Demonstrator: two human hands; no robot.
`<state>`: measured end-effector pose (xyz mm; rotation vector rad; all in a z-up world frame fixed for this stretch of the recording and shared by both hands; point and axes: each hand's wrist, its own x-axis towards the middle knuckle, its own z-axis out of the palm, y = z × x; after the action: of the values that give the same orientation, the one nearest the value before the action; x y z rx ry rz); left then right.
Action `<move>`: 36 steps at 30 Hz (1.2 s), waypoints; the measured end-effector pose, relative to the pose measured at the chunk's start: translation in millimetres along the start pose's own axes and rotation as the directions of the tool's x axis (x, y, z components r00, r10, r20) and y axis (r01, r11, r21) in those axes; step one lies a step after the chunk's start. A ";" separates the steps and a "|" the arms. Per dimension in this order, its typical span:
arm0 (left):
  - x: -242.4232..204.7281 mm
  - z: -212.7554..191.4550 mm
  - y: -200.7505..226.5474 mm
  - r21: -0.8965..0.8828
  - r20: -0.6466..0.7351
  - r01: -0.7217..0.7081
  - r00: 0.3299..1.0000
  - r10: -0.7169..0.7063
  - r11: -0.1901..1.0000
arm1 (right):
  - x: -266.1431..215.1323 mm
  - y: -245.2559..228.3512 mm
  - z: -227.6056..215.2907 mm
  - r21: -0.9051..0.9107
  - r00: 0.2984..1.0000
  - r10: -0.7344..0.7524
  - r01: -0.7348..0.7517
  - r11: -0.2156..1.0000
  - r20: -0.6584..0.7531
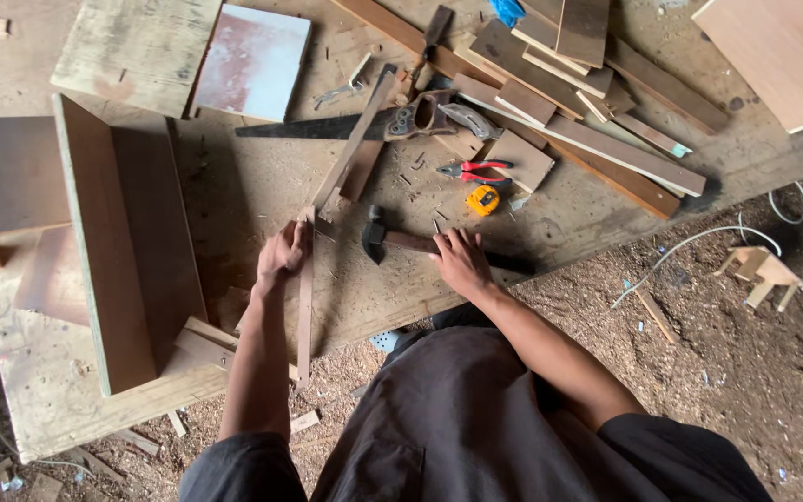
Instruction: The person saws a wooden plank to size, then uses a hammer and nails to attach the plank to a wooden frame structure. The person repeatedly hammers nails into the wood to secure the pieces together.
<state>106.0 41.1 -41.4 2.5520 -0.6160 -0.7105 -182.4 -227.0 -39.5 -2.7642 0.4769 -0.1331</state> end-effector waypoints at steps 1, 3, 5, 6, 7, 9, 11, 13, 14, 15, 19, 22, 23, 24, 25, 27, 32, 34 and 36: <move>3.1 6.9 -7.4 0.043 -0.045 -0.023 0.999 0.025 0.999 | -2.8 1.5 1.9 -0.005 1.000 -0.007 0.007 1.000 0.006; 5.4 13.9 -24.1 0.119 -0.145 -0.088 0.984 0.105 0.989 | -6.1 -0.1 7.4 0.098 1.000 -0.019 0.019 0.995 0.000; 18.1 13.8 -23.8 0.184 -0.256 -0.184 0.939 0.228 0.966 | -1.0 5.0 7.6 0.132 0.999 -0.042 0.046 0.990 -0.028; 19.2 14.3 -19.2 0.230 -0.390 -0.181 0.883 0.261 0.956 | 1.0 9.7 5.6 0.117 0.997 -0.067 0.071 0.991 -0.041; 17.8 14.8 -11.2 0.276 -0.512 -0.170 0.807 0.294 0.946 | 2.7 15.2 2.6 0.101 0.994 -0.092 0.097 0.990 -0.054; -8.2 19.5 8.5 0.259 -0.607 -0.130 0.748 0.266 0.957 | -6.4 21.8 -4.8 0.148 0.995 -0.068 0.078 0.986 -0.071; -20.5 27.7 49.8 0.135 -0.583 -0.096 0.797 0.158 0.986 | -11.3 33.4 -15.4 0.178 0.993 -0.059 0.077 0.981 -0.101; -37.8 35.7 94.9 -0.058 -0.424 -0.461 0.815 0.396 0.886 | -5.7 49.5 -30.0 0.183 0.985 -0.063 0.092 0.979 -0.158; -40.9 50.8 124.1 -0.008 -0.339 -0.420 0.855 0.392 0.908 | -6.8 57.0 -36.2 0.190 0.979 -0.045 0.083 0.978 -0.200; -42.6 67.8 152.0 0.044 -0.252 -0.381 0.890 0.379 0.923 | -7.6 64.7 -41.7 0.197 0.970 -0.026 0.075 0.977 -0.241; -31.8 119.6 214.0 0.166 -0.283 -0.432 0.840 0.463 0.886 | -1.6 94.3 -54.7 0.269 0.938 0.092 0.001 0.963 -0.334; -13.5 144.6 219.5 0.315 -0.246 -0.487 0.787 0.565 0.815 | 4.6 120.7 -60.6 0.273 0.929 0.104 -0.003 0.962 -0.354; -7.4 152.3 218.5 0.378 -0.217 -0.510 0.763 0.609 0.773 | 6.6 131.4 -62.5 0.286 0.927 0.109 -0.002 0.958 -0.360; -0.3 157.8 215.6 0.432 -0.121 -0.523 0.774 0.621 0.735 | 11.4 140.6 -62.8 0.301 0.924 0.108 0.008 0.954 -0.367; 6.4 162.9 212.3 0.480 -0.023 -0.537 0.783 0.622 0.693 | 16.3 149.6 -62.4 0.316 0.921 0.107 0.018 0.948 -0.374; 2.4 179.6 205.8 0.548 0.098 -0.581 0.759 0.643 0.602 | 8.9 163.8 -61.6 0.345 0.941 0.094 0.026 0.938 -0.325; 27.0 190.0 209.2 0.653 0.221 -0.620 0.705 0.673 0.435 | 18.6 177.6 -53.5 0.369 0.966 0.020 0.079 0.926 -0.257; 27.3 188.4 213.5 0.634 0.133 -0.519 0.804 0.580 0.573 | 19.9 176.0 -53.8 0.387 0.980 0.031 0.048 0.921 -0.195; 20.0 178.7 213.5 0.546 -0.063 -0.366 0.879 0.473 0.753 | 22.9 171.9 -58.4 0.359 0.989 0.043 0.011 0.933 -0.142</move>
<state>-42.9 -191.4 -82.5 2.7365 -1.4234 -0.1238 -222.7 -405.5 -41.9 -2.4004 0.4603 -0.3839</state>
